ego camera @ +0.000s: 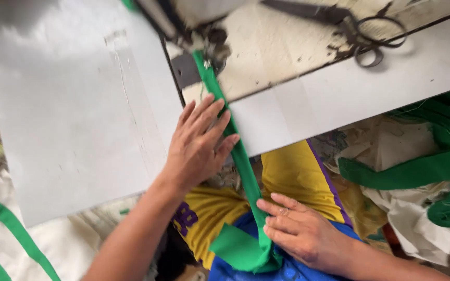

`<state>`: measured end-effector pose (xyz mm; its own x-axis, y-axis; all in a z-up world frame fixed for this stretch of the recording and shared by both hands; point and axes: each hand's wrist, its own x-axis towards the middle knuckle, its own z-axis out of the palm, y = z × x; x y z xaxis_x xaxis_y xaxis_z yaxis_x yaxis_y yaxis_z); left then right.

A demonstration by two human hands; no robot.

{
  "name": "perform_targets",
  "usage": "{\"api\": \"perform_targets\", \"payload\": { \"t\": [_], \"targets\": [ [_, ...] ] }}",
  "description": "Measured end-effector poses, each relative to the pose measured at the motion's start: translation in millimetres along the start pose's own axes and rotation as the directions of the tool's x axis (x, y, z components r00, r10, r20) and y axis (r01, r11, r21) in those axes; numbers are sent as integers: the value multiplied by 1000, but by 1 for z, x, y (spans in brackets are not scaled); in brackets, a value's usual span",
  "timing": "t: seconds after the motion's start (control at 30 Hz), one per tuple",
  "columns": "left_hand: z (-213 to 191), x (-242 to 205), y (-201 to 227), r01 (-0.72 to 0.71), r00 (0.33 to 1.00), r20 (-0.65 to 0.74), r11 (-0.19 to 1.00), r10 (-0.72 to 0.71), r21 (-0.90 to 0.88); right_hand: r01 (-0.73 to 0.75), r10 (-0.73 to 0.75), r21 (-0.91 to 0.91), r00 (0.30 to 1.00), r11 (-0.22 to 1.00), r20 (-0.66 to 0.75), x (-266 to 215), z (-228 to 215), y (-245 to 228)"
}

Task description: Folding and feeding green fabric strips through an industrial sewing machine to create finished straps.

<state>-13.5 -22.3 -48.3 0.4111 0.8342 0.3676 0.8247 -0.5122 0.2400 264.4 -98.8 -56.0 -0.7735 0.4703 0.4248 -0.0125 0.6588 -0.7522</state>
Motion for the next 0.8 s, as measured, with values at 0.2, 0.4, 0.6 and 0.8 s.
{"api": "perform_targets", "payload": {
  "t": [0.2,0.4,0.6,0.8],
  "targets": [
    [-10,5,-10,-26,998,62,998,29,-49,-9,9,-4,1000,1000,10,0,15,-4],
    [-18,15,-25,-62,993,101,998,61,5,-9,9,23,1000,1000,1,15,17,2],
    [-12,26,-48,-101,993,70,994,97,52,-2,2,-23,1000,1000,-22,32,18,16],
    [-10,29,-54,-112,993,37,993,111,31,16,-16,-14,999,1000,-36,34,23,27]
  ]
}}
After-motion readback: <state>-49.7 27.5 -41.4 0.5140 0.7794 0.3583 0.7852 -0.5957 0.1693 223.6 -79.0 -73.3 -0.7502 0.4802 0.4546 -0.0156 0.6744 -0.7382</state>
